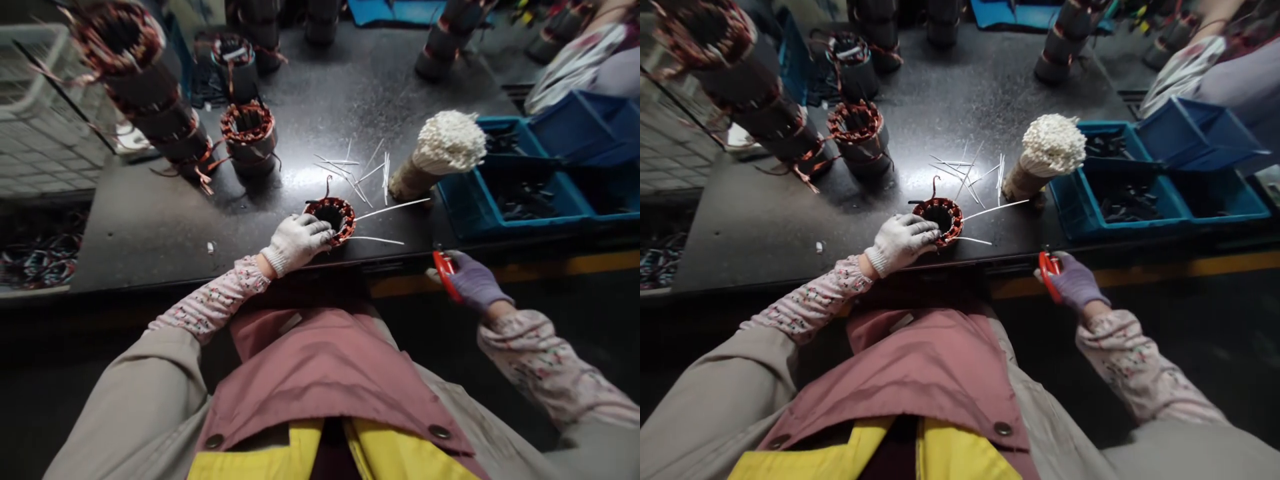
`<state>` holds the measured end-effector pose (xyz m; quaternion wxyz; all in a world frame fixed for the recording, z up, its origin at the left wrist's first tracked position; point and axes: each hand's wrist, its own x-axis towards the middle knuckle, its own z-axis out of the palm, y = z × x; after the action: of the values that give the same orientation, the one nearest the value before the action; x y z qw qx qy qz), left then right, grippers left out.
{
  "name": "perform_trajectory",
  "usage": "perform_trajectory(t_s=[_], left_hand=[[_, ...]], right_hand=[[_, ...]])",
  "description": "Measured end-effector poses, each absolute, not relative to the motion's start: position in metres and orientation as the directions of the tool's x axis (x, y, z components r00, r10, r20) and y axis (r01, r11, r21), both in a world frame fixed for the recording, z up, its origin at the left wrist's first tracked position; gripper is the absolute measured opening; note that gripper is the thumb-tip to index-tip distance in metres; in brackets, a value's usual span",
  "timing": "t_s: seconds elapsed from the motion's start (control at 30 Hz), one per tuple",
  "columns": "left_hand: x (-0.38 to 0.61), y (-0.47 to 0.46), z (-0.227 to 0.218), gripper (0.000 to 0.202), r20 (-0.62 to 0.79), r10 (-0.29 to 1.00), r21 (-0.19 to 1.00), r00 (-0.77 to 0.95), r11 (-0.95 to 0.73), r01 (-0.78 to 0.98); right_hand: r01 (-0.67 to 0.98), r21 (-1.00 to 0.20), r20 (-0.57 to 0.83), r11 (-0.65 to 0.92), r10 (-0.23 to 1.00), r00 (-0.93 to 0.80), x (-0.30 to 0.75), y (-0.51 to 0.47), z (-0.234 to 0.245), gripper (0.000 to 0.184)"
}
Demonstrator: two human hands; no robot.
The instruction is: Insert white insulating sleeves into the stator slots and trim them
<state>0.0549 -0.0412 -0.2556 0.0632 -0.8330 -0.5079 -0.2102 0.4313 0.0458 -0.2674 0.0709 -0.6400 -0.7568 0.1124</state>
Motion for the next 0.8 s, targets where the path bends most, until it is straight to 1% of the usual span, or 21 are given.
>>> perform_trajectory(t_s=[0.03,0.07,0.17,0.2,0.27,0.4,0.47,0.5,0.57,0.63,0.7,0.8], left_hand=[[0.054,-0.041,-0.257,0.029,0.412,0.824,0.120,0.388,-0.471,0.874],[0.054,-0.041,-0.258,0.029,0.410,0.828,0.130,0.382,-0.468,0.874],[0.053,-0.040,-0.261,0.029,0.425,0.823,0.134,0.377,-0.469,0.873],[0.053,-0.040,-0.261,0.029,0.438,0.816,0.127,0.377,-0.471,0.873],[0.054,-0.041,-0.261,0.029,0.459,0.803,0.110,0.380,-0.475,0.873],[0.054,-0.043,-0.259,0.028,0.451,0.810,0.109,0.376,-0.468,0.877],[0.055,-0.043,-0.257,0.028,0.443,0.814,0.122,0.376,-0.470,0.874],[0.054,-0.043,-0.256,0.028,0.439,0.815,0.130,0.377,-0.473,0.871],[0.054,-0.042,-0.255,0.028,0.431,0.817,0.141,0.384,-0.481,0.865],[0.052,-0.042,-0.254,0.026,0.440,0.806,0.137,0.395,-0.495,0.858],[0.051,-0.041,-0.253,0.026,0.462,0.786,0.120,0.410,-0.514,0.850],[0.050,-0.041,-0.251,0.027,0.439,0.794,0.111,0.421,-0.512,0.852]], right_hand=[[0.944,-0.253,-0.011,0.211,0.975,-0.220,0.426,0.032,-0.267,0.043],[0.929,-0.243,0.012,0.279,0.959,-0.285,0.417,0.019,-0.267,0.044],[0.838,-0.216,0.076,0.501,0.864,-0.497,0.374,-0.011,-0.259,0.055],[0.809,-0.203,0.090,0.552,0.833,-0.546,0.359,-0.016,-0.255,0.056],[0.785,-0.151,0.094,0.600,0.800,-0.593,0.332,-0.018,-0.244,0.053],[0.785,-0.042,0.014,0.618,0.786,-0.618,0.307,-0.007,-0.230,0.051],[0.780,-0.020,-0.025,0.625,0.780,-0.626,0.306,-0.002,-0.233,0.051],[0.775,-0.028,-0.036,0.632,0.774,-0.632,0.308,0.000,-0.236,0.051],[0.757,-0.092,-0.036,0.647,0.758,-0.652,0.314,0.002,-0.246,0.050],[0.749,-0.197,-0.006,0.632,0.763,-0.646,0.322,0.004,-0.257,0.051],[0.788,-0.278,0.003,0.549,0.821,-0.571,0.329,0.007,-0.263,0.053],[0.867,-0.302,-0.067,0.398,0.898,-0.435,0.330,0.014,-0.262,0.056]])
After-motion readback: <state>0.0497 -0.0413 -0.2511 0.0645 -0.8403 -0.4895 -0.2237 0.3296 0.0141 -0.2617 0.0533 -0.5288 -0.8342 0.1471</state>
